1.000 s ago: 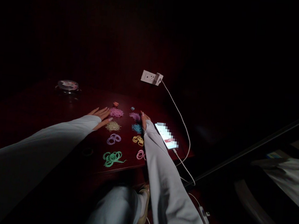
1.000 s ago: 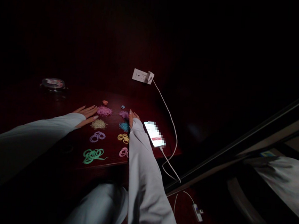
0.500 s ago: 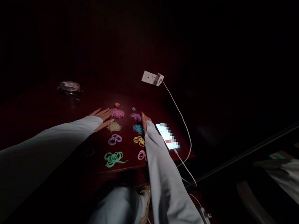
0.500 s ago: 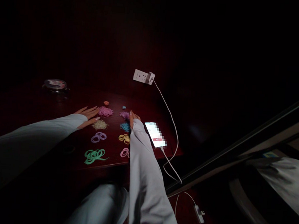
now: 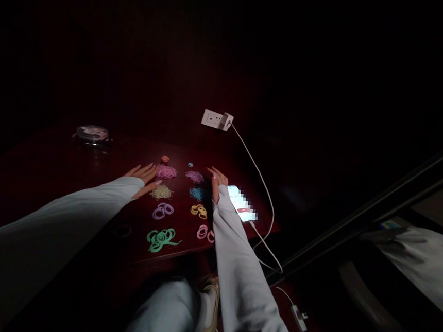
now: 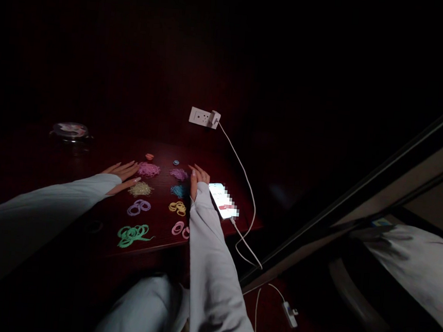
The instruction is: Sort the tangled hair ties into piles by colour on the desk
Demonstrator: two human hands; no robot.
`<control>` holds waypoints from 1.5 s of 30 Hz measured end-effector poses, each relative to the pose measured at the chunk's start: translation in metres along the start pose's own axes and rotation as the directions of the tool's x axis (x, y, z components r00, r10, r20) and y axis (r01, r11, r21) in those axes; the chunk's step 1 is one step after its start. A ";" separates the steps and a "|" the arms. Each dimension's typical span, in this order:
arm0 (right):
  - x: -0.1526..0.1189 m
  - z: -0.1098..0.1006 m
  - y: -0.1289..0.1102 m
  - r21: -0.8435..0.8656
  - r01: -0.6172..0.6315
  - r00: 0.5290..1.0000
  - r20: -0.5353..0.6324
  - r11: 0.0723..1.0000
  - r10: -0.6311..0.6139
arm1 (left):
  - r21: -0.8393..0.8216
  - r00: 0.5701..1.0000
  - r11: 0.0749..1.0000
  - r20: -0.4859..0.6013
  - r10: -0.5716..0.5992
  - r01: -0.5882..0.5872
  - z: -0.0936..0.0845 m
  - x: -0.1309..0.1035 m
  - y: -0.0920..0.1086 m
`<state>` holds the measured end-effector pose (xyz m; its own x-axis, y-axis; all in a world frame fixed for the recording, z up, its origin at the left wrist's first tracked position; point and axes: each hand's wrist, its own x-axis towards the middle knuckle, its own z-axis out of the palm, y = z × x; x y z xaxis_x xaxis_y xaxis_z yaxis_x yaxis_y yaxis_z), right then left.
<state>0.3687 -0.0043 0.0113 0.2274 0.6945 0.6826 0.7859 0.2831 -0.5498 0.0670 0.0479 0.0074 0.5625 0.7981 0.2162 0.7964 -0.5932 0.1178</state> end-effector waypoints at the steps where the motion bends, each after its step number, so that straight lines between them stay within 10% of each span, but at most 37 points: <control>1: -0.006 -0.011 -0.004 -0.010 0.029 0.999 -0.032 1.000 -0.029 | 0.003 1.000 1.000 -0.012 0.002 -0.002 0.002 0.001 -0.001; 15: -0.108 -0.158 -0.025 -0.430 -0.052 0.937 -0.333 0.901 -0.104 | -0.018 0.990 1.000 -0.143 0.021 -0.024 0.021 0.003 -0.008; 23: -0.203 -0.096 -0.066 -0.567 -0.106 0.973 -0.230 0.817 -0.033 | -0.009 0.995 1.000 -0.098 0.002 -0.003 0.017 0.004 -0.007; 28: -0.211 -0.060 -0.082 -0.594 -0.234 0.966 -0.230 0.770 0.116 | -0.001 0.993 1.000 -0.115 0.004 -0.004 0.015 0.002 -0.007; 40: -0.194 -0.056 -0.078 -0.615 -0.239 0.971 -0.173 0.751 0.167 | 0.004 0.991 1.000 -0.134 -0.018 0.019 0.013 0.000 -0.002; 45: -0.175 -0.087 -0.051 -0.576 -0.269 0.953 -0.278 0.772 0.124 | 0.006 0.992 1.000 -0.126 -0.023 0.024 0.014 0.001 -0.003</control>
<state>0.3391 -0.1977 -0.0382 0.4737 0.5125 0.7162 0.8769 -0.3493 -0.3301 0.0685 0.0521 -0.0062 0.5112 0.7919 0.3340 0.8110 -0.5731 0.1177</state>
